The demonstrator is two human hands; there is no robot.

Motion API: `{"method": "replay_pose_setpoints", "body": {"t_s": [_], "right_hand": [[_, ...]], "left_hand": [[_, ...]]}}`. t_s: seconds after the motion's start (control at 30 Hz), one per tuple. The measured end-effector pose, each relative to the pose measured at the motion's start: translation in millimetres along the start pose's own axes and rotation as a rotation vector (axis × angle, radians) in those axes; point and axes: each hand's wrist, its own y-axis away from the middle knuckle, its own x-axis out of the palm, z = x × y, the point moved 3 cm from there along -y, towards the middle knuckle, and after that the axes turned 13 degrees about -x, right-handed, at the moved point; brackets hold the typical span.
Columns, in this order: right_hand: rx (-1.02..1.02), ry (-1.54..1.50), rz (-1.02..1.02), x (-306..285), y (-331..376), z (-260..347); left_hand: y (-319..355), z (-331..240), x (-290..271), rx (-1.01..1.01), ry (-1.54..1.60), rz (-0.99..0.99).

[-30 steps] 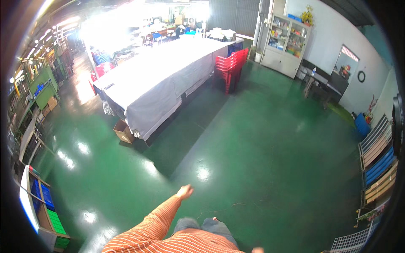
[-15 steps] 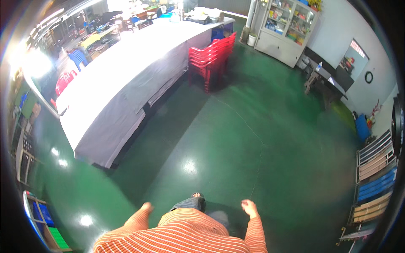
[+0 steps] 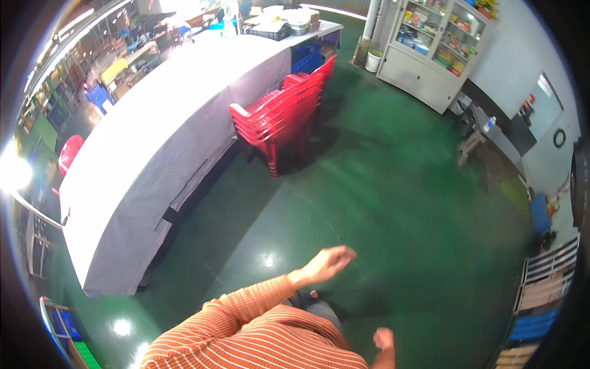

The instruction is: The person uses a yellow duster to clean multiple tables and surfaces in a warehouse. They move items such as plastic baskets, a pouch, and cardboard boxes to reach the surfaces, then dust the areas and replace the items.

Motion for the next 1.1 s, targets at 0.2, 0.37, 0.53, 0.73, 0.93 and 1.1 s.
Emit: {"method": "replay_pose_setpoints", "body": {"t_s": [0.2, 0.37, 0.53, 0.73, 0.93, 1.1], "right_hand": [[-0.702, 0.498, 0.097, 95.4, -240.4, 408.9], [-0.735, 0.375, 0.121, 161.3, -371.8, 549.6], [-0.489, 0.677, 0.360, 118.2, -458.7, 530.0], [0.114, 0.780, 0.319, 51.0, -606.3, 643.4], [-0.719, 1.528, 0.255, 70.8, -919.5, 985.9], [-1.307, 1.184, 0.239, 299.4, -1014.1, 1360.9]], "left_hand": [[-139.9, 29.4, -95.3, -0.430, 0.059, -0.185], [-357.8, 10.8, -239.3, -0.120, 0.030, -0.475], [-576.2, -143.1, -311.7, 0.185, -0.046, -0.348], [-805.5, -164.8, -377.0, 0.466, -0.176, -0.382], [-965.0, -81.3, -449.7, 0.025, 0.042, -0.641], [-999.0, -59.4, -547.6, -0.174, 0.098, -1.094]]}}
